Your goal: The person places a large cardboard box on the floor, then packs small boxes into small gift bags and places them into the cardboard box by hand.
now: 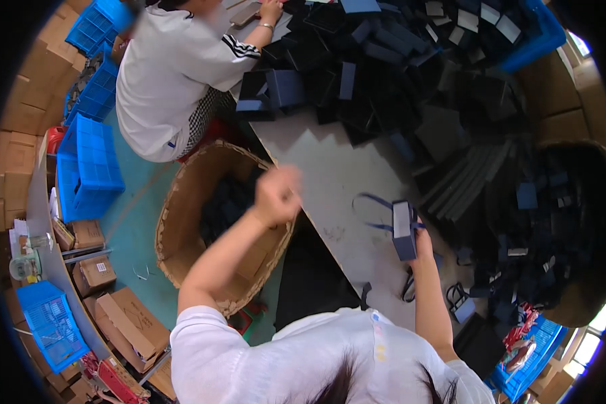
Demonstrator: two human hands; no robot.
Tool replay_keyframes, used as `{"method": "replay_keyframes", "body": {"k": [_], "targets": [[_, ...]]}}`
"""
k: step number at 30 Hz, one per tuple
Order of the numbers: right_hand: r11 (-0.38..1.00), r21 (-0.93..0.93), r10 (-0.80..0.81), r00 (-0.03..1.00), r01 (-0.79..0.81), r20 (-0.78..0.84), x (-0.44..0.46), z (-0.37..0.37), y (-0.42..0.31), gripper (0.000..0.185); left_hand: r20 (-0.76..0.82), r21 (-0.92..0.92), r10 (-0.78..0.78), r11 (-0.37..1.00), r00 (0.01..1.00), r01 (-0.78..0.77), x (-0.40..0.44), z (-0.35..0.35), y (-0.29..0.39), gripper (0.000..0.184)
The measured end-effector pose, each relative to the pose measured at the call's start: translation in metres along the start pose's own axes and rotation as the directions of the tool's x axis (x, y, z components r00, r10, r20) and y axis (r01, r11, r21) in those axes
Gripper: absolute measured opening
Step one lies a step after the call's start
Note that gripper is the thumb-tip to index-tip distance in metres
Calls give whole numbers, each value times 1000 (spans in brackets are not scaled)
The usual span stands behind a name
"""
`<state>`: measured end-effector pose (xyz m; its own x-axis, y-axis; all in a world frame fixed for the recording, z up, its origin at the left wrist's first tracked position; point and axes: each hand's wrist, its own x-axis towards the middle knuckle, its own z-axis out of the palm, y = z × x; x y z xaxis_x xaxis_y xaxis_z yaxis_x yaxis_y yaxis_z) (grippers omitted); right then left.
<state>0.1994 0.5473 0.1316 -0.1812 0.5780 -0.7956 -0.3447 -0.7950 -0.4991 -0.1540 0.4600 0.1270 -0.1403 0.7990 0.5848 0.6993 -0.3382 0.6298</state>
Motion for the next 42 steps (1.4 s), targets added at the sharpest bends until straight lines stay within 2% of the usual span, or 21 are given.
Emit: {"method": "replay_keyframes", "body": {"k": [1,3,4,5,6,8,12,14,17,20,22,23,24,26,27,28,31,34,38,40,42], "targets": [[1000,2,-5,1000,5,8,-5,0,-3,37,-161,-38,-263,965,951,260,28,-14,-31,22],[998,-67,1,998,-6,-65,-14,-3,-4,34,-389,269,-201,909,899,319,61,-31,-137,54],[998,-67,-12,998,8,-58,-13,-1,-2,34,-389,132,-456,832,800,538,72,-35,-193,70],[999,-50,12,998,-15,-66,-13,-2,1,33,-289,-145,-749,650,596,746,96,-41,-205,81],[999,-33,33,996,-36,-77,-13,-4,2,33,-141,-418,-819,558,556,717,108,-39,-209,87],[1000,-13,-5,999,5,-53,-12,-12,2,34,-86,-51,-759,650,645,758,113,-25,-208,89],[999,53,3,1000,-2,-15,-22,-20,11,41,-144,115,-765,617,628,778,73,-4,-166,98],[999,18,-32,999,33,-13,-21,-18,15,40,-173,54,-769,617,616,785,49,7,-112,106],[999,35,9,1000,-9,-6,-24,0,15,35,-316,57,-601,760,734,647,7,37,-76,109],[999,-43,4,1000,-3,29,-27,6,15,36,-340,37,-475,856,812,516,-15,49,-50,85],[999,-45,15,992,-10,127,-22,3,17,35,-405,-91,-517,843,754,529,-30,45,-62,68],[998,-56,-19,995,25,102,-28,5,16,35,-578,-12,-430,855,694,519,-36,46,-75,56],[998,-54,-22,994,28,103,-29,2,17,35,-650,-125,-506,807,567,578,-38,47,-93,56],[998,-45,-28,988,35,150,-32,-8,18,36,-640,-146,-525,800,561,582,-27,44,-116,57],[998,-42,-34,988,40,151,-34,-10,20,36,-446,-375,-660,751,604,544,-21,40,-116,62],[999,-27,-36,996,38,79,-37,-13,22,37,-445,-378,-659,752,607,540,-20,45,-120,62],[998,-19,-57,998,57,-2,-39,-27,21,39,-269,-237,-732,680,626,694,-24,76,-112,64],[999,-26,-47,998,46,-35,-54,-20,21,40,-233,-78,-662,743,712,665,-49,98,-78,65],[997,-18,-73,997,73,-22,-55,-20,23,37,-116,-135,-593,804,797,579,-69,69,-63,58],[997,-1,-76,997,76,-27,-56,-18,23,36,-354,85,-499,825,791,558,-69,60,-53,59],[998,19,-66,998,66,-5,-61,-13,22,37,-427,63,-464,841,776,538,-58,58,-27,65]]}}
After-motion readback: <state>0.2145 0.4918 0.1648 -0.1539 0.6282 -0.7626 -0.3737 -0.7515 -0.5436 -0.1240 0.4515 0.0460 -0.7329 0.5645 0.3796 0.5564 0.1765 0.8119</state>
